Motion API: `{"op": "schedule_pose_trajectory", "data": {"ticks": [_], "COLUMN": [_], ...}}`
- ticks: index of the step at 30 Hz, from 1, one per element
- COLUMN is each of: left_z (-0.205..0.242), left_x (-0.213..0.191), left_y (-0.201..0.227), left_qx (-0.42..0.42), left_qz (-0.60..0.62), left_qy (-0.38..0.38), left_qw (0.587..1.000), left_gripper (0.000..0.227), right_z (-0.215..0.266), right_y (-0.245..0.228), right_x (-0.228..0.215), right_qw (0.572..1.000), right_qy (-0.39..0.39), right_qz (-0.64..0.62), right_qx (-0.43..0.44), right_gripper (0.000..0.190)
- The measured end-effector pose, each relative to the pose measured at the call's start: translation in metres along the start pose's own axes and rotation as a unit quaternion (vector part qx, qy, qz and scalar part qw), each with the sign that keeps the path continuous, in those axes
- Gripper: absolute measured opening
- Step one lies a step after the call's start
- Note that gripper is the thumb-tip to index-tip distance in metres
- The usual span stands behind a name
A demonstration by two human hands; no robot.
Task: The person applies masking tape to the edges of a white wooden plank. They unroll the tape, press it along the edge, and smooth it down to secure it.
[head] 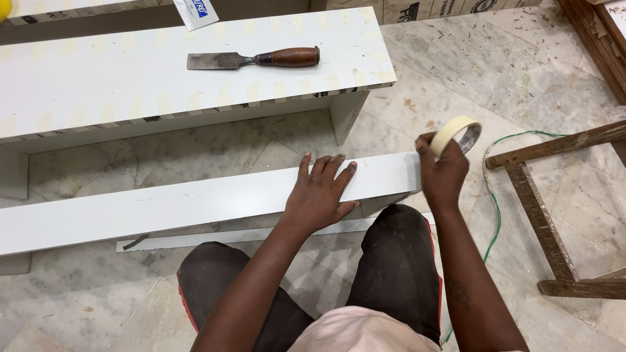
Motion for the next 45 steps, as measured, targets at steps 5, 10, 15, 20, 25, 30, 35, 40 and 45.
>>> {"op": "schedule_pose_trajectory", "data": {"ticks": [5, 10, 15, 20, 25, 30, 35, 40, 45], "left_z": [0.005, 0.014, 0.018, 0.024, 0.045, 0.096, 0.159, 0.209, 0.248], "left_x": [0.003, -0.003, -0.01, -0.013, -0.016, -0.016, -0.027, -0.048, -0.06], "left_y": [0.002, 0.008, 0.01, 0.011, -0.005, -0.064, -0.133, -0.185, -0.224], "left_qx": [0.009, 0.013, 0.02, 0.018, -0.006, -0.047, -0.102, -0.163, -0.211], "left_qz": [0.03, 0.015, -0.004, -0.054, -0.101, -0.102, -0.116, -0.117, -0.136], "left_qy": [0.018, 0.041, 0.052, 0.056, 0.048, 0.0, -0.019, -0.021, -0.045], "left_qw": [0.999, 0.999, 0.998, 0.997, 0.994, 0.994, 0.988, 0.979, 0.967], "left_gripper": [0.082, 0.081, 0.082, 0.081, 0.088, 0.087, 0.079, 0.073, 0.064], "right_z": [0.031, 0.041, 0.047, 0.05, 0.053, 0.056, 0.057, 0.059, 0.058], "right_y": [-0.048, -0.053, -0.04, -0.032, -0.023, -0.015, -0.009, -0.007, -0.005], "right_x": [0.037, 0.078, 0.082, 0.097, 0.099, 0.101, 0.102, 0.104, 0.105], "right_qw": [0.974, 0.982, 0.981, 0.959, 0.954, 0.949, 0.944, 0.94, 0.94], "right_qy": [-0.071, -0.105, -0.125, -0.165, -0.18, -0.179, -0.176, -0.182, -0.191], "right_qz": [0.139, 0.066, 0.068, 0.172, 0.189, 0.205, 0.216, 0.226, 0.228], "right_qx": [-0.166, -0.144, -0.128, -0.151, -0.149, -0.157, -0.179, -0.179, -0.169], "right_gripper": [0.013, 0.01, 0.01, 0.012, 0.012, 0.013, 0.013, 0.014, 0.015]}}
Point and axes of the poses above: each hand's wrist, its own z-axis away from the middle knuckle, its own x-axis out of the palm, y = z × x, the point moved 10 cm from there along -z, towards the middle knuckle, and after that the axes turned 3 degrees about z, right-handed, at the moved point
